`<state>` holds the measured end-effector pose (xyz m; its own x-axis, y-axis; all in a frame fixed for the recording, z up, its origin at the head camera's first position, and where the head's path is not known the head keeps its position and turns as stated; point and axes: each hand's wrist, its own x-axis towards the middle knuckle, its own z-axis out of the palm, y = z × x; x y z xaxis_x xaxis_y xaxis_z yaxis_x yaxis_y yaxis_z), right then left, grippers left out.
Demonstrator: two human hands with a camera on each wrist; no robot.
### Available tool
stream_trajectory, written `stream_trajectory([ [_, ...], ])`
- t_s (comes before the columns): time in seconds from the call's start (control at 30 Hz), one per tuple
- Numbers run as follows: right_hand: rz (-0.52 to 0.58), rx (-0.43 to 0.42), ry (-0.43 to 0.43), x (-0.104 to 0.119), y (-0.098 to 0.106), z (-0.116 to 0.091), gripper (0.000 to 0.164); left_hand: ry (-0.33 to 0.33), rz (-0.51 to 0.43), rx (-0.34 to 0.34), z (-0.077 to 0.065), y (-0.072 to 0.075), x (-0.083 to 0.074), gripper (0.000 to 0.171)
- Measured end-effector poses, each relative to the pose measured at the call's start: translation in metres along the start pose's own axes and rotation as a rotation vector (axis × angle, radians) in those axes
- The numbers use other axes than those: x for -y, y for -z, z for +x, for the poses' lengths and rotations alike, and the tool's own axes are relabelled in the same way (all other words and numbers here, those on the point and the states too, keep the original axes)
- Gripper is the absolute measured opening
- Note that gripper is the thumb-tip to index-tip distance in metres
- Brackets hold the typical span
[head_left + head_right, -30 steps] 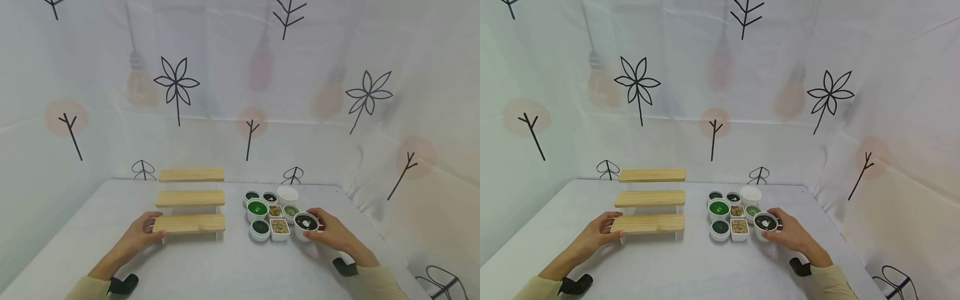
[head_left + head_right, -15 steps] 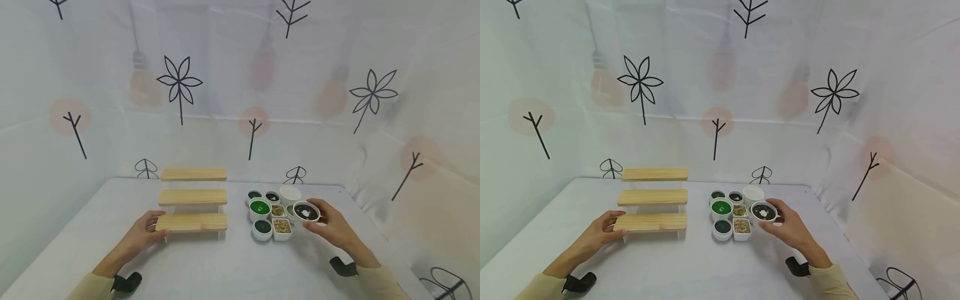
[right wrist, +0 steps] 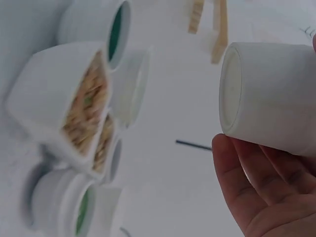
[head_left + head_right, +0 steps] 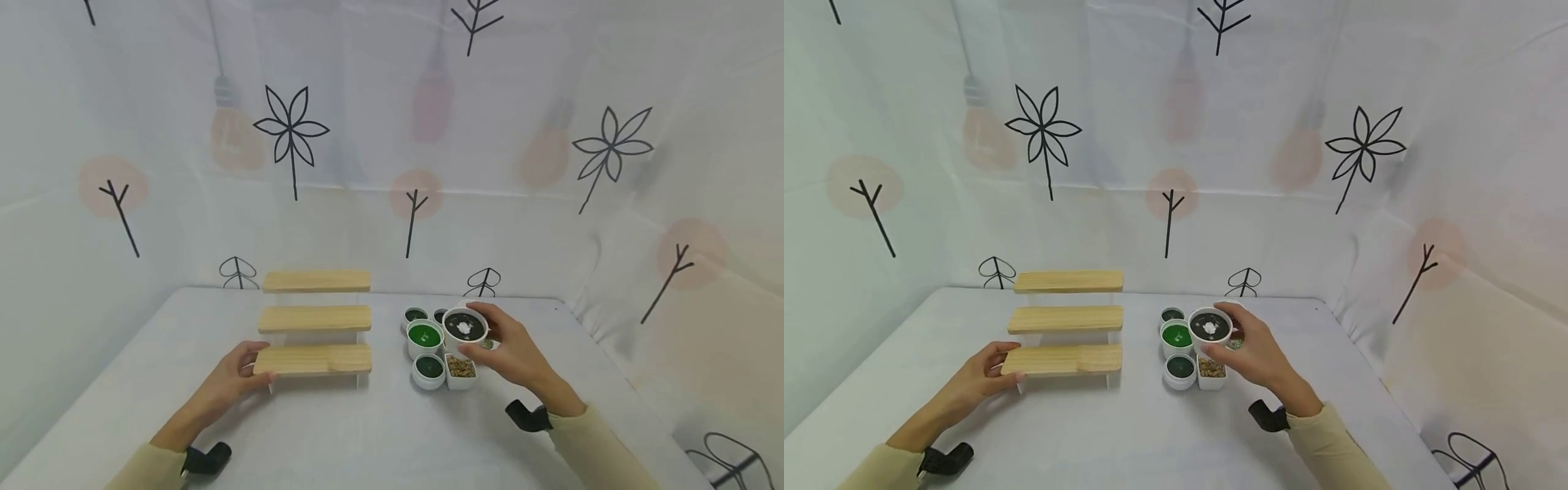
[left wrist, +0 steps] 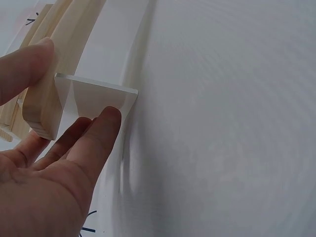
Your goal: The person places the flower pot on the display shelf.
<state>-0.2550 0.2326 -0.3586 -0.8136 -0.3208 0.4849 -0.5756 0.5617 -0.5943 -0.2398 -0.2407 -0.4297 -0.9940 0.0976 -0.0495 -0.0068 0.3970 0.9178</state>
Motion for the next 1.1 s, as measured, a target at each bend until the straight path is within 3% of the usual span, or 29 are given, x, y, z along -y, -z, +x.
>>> stream_trajectory([
  [0.2,0.051,0.039,0.009,0.019,-0.011,0.025,0.066,0.001,0.000,0.005,0.002,-0.001,0.001,0.076],
  [0.37,0.073,0.068,-0.013,0.049,-0.017,0.047,0.068,-0.007,-0.001,0.006,0.004,-0.001,0.000,0.077],
  [0.53,0.130,0.069,0.013,0.044,-0.035,0.071,0.069,0.012,-0.005,0.007,0.003,-0.001,-0.001,0.078],
  [0.77,0.184,0.070,0.097,0.058,-0.054,0.099,0.063,0.008,-0.002,0.008,0.001,0.001,-0.002,0.078],
  [1.1,0.234,0.106,0.100,0.078,-0.087,0.138,0.065,0.010,0.002,0.014,0.002,0.003,0.000,0.078],
])
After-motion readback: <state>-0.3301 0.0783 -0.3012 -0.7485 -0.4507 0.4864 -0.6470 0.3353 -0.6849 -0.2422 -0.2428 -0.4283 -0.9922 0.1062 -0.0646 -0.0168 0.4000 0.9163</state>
